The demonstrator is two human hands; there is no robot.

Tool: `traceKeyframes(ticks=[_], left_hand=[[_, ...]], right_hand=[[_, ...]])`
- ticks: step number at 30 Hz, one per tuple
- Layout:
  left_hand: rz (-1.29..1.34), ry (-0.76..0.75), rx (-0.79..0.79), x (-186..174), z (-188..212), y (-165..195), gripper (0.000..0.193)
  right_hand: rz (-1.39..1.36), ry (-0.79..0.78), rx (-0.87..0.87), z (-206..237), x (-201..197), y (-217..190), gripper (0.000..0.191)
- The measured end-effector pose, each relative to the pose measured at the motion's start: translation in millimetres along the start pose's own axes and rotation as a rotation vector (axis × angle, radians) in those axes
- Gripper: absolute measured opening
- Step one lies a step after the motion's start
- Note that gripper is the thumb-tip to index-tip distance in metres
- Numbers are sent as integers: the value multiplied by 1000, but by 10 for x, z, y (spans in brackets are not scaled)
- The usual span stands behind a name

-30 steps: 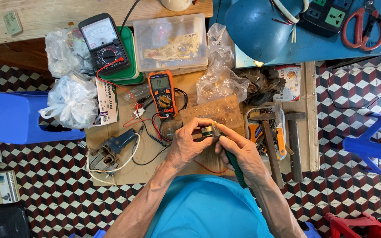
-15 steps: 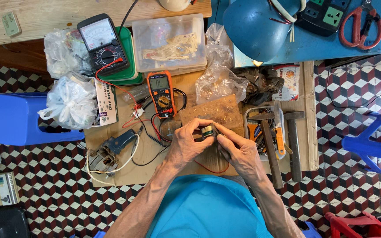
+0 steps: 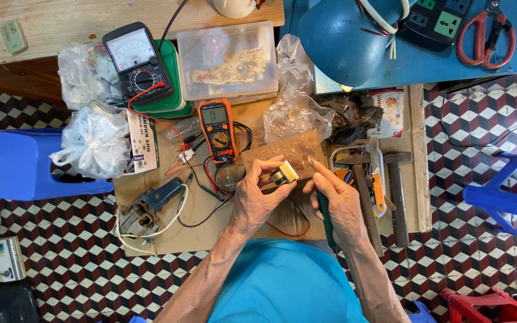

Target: The person sits at a cluttered workbench and works on a small electrical component, holding it in one hand while using pliers to pry and adjust its parts. They repeatedly reposition the component, work on its sides, and set it on a wooden block on the bench between manipulations.

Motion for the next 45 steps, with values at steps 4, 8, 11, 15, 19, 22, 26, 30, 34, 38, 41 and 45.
traceKeyframes(ticks=[4,8,11,15,19,22,26,30,34,38,41,45], left_hand=[[85,0,11,-15,-27,-61,43],[20,10,49,-26,-98,-130,44],[-12,7,24,-3,-173,-202,44],[-53,0,30,26,-209,-267,46],[-107,27,190,56,-180,-222,46],[-42,23,204,71,-166,-198,46],[-67,8,216,65,-158,-157,47],[-67,1,206,49,-148,-135,47],[-38,-1,206,36,-141,-110,46],[-69,21,223,32,-113,-73,46],[-119,61,262,35,-86,-33,46],[-167,114,309,52,-63,9,45]], right_hand=[[81,-14,47,-119,-48,10,59],[213,-51,59,-131,-39,-31,63],[264,-49,39,-73,50,-45,58],[175,-90,4,72,218,-17,54],[263,-159,-86,83,336,-19,58],[230,-162,-68,56,341,-26,58],[252,-181,-51,66,328,-38,58],[229,-195,-64,68,339,-38,57],[202,-181,-55,61,337,-9,57],[256,-143,-77,68,341,35,55],[249,-116,-89,60,337,58,52],[223,-119,-117,39,334,66,48]])
Point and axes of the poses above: each hand's wrist, its own z-axis away from the middle knuckle, its own x-axis out of the palm, y = z × x, the point moved 4 cm from there along -z, towards the middle knuckle, and after that the axes turned 3 degrees about -x, right-handed, at the moved point
